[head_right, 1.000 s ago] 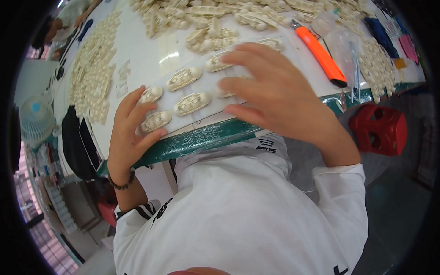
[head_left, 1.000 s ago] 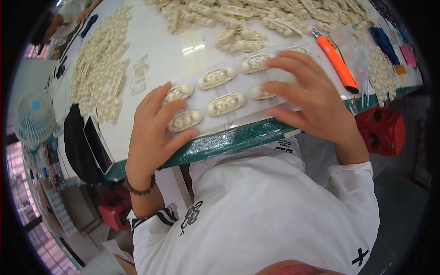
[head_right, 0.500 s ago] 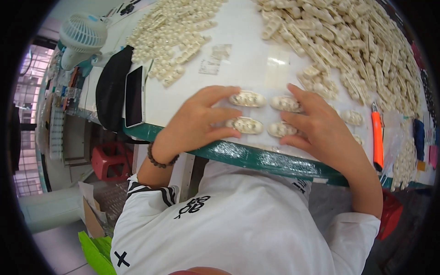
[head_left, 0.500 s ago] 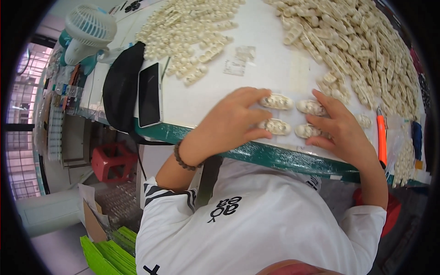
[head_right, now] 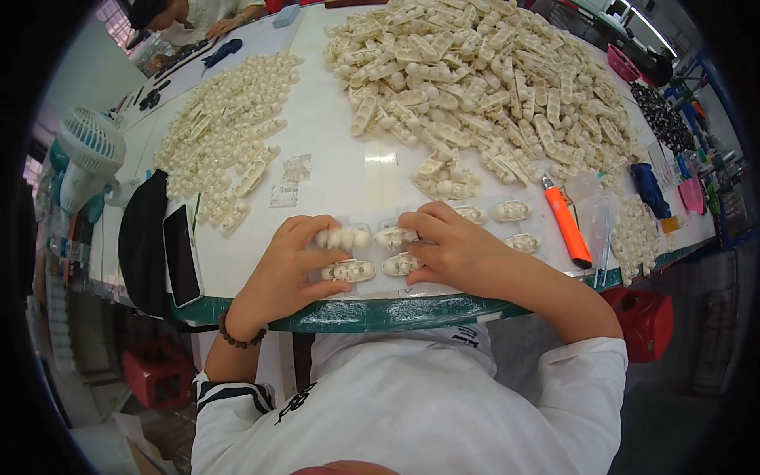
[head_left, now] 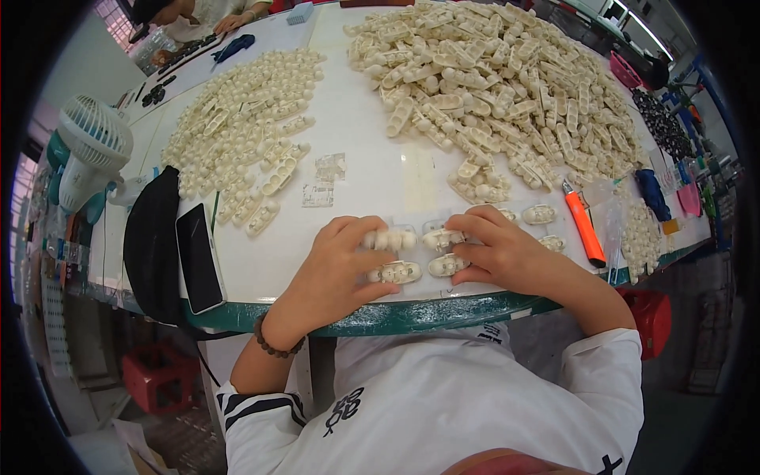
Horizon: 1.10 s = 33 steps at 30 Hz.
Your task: The person assembles small plastic parts by applying glue from a bottle, then inserting metal pins and springs into the plastic components by hand at a workstation.
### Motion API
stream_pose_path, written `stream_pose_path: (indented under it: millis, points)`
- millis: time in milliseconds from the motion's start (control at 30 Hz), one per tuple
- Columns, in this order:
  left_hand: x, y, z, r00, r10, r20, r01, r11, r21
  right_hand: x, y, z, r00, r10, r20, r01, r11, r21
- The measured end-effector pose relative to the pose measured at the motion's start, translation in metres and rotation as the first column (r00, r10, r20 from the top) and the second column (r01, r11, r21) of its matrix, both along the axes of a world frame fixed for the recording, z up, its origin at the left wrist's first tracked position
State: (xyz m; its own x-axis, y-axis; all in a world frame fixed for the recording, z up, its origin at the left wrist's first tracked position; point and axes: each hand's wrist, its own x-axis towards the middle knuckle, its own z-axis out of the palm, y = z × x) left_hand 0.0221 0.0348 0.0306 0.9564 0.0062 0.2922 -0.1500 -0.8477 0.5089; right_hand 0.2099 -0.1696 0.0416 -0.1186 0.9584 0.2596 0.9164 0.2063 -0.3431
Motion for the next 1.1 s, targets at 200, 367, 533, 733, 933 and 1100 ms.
stream_pose_path:
  millis: [200, 367, 533, 733, 933, 1100]
  points:
    - [-0.006, -0.005, -0.002, 1.0, 0.021, 0.013, -0.019, 0.991, -0.136, 0.0, -0.001, 0.011, 0.995, -0.033, 0.093, 0.018, 0.987, 0.158]
    - [-0.035, 0.012, 0.016, 0.913, 0.385, 0.133, -0.356, 0.913, -0.199, 0.014, 0.041, 0.029, 0.997, -0.039, 0.064, 0.026, 0.979, 0.201]
    - [-0.063, 0.03, -0.004, 0.808, 0.57, -0.145, -0.588, 0.796, -0.146, 0.022, 0.142, 0.008, 0.987, 0.135, 0.091, -0.145, 0.983, 0.114]
    - [-0.069, 0.031, -0.02, 0.768, 0.641, 0.011, -0.641, 0.767, 0.032, 0.024, 0.204, -0.013, 0.989, 0.101, 0.109, -0.082, 0.983, -0.167]
    - [-0.076, 0.034, -0.033, 0.672, 0.731, 0.114, -0.738, 0.674, 0.027, 0.022, 0.214, -0.038, 0.969, 0.213, 0.128, -0.208, 0.977, -0.05]
    - [-0.067, 0.047, -0.027, 0.625, 0.773, 0.107, -0.78, 0.622, 0.066, 0.012, 0.254, -0.041, 0.96, 0.254, 0.116, -0.255, 0.967, -0.007]
